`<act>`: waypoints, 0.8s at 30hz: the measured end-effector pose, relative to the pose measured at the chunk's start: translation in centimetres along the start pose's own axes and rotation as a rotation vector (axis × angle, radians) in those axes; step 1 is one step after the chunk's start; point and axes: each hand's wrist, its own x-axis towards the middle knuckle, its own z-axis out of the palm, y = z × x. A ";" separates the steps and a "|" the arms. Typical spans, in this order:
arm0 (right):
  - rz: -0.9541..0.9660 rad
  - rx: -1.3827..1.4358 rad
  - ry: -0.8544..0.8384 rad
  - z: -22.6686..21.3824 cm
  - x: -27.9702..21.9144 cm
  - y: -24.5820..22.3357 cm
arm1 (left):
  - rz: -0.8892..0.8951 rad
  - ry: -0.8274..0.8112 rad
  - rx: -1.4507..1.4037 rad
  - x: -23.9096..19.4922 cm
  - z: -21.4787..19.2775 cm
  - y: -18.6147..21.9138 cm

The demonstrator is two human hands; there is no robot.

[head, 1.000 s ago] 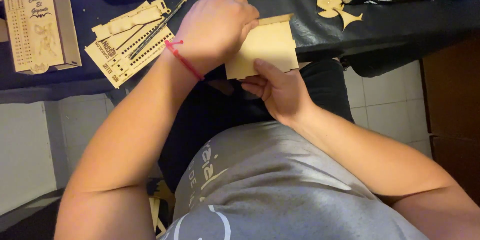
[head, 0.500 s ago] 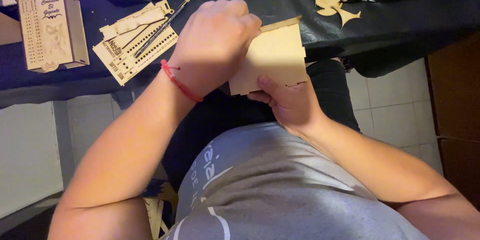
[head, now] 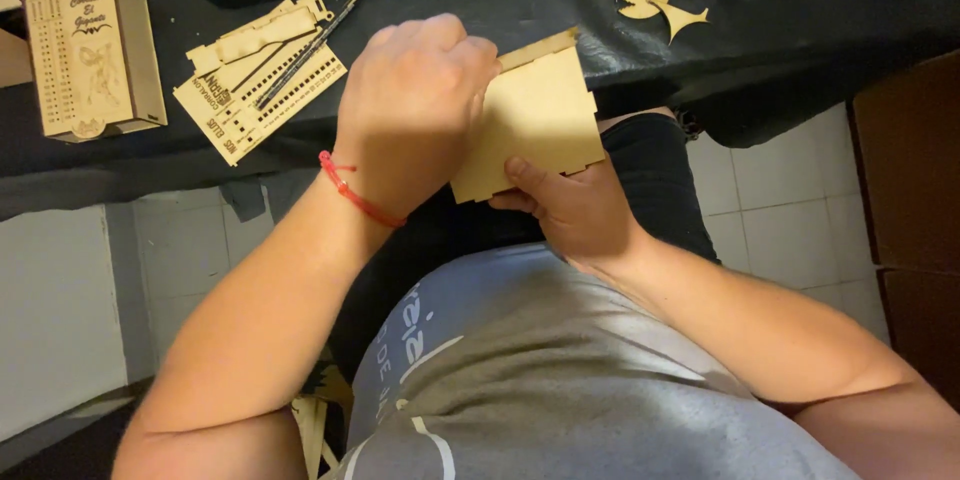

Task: Assembling laser-cut wooden box components by fitting them together.

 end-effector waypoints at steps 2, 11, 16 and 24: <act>0.022 0.039 0.002 -0.2 0.0 0.4 | -0.023 0.016 -0.005 -0.2 0.1 0.1; -0.036 -0.008 -0.003 -0.3 -0.8 0.5 | 0.041 0.063 0.101 -0.5 -1.4 1.2; -0.054 -0.017 0.008 -0.3 -1.0 0.8 | -0.007 0.076 0.097 -0.9 -1.6 1.6; -0.020 -0.109 0.053 0.2 -1.8 -0.6 | 0.065 0.073 0.148 -0.9 -2.1 1.4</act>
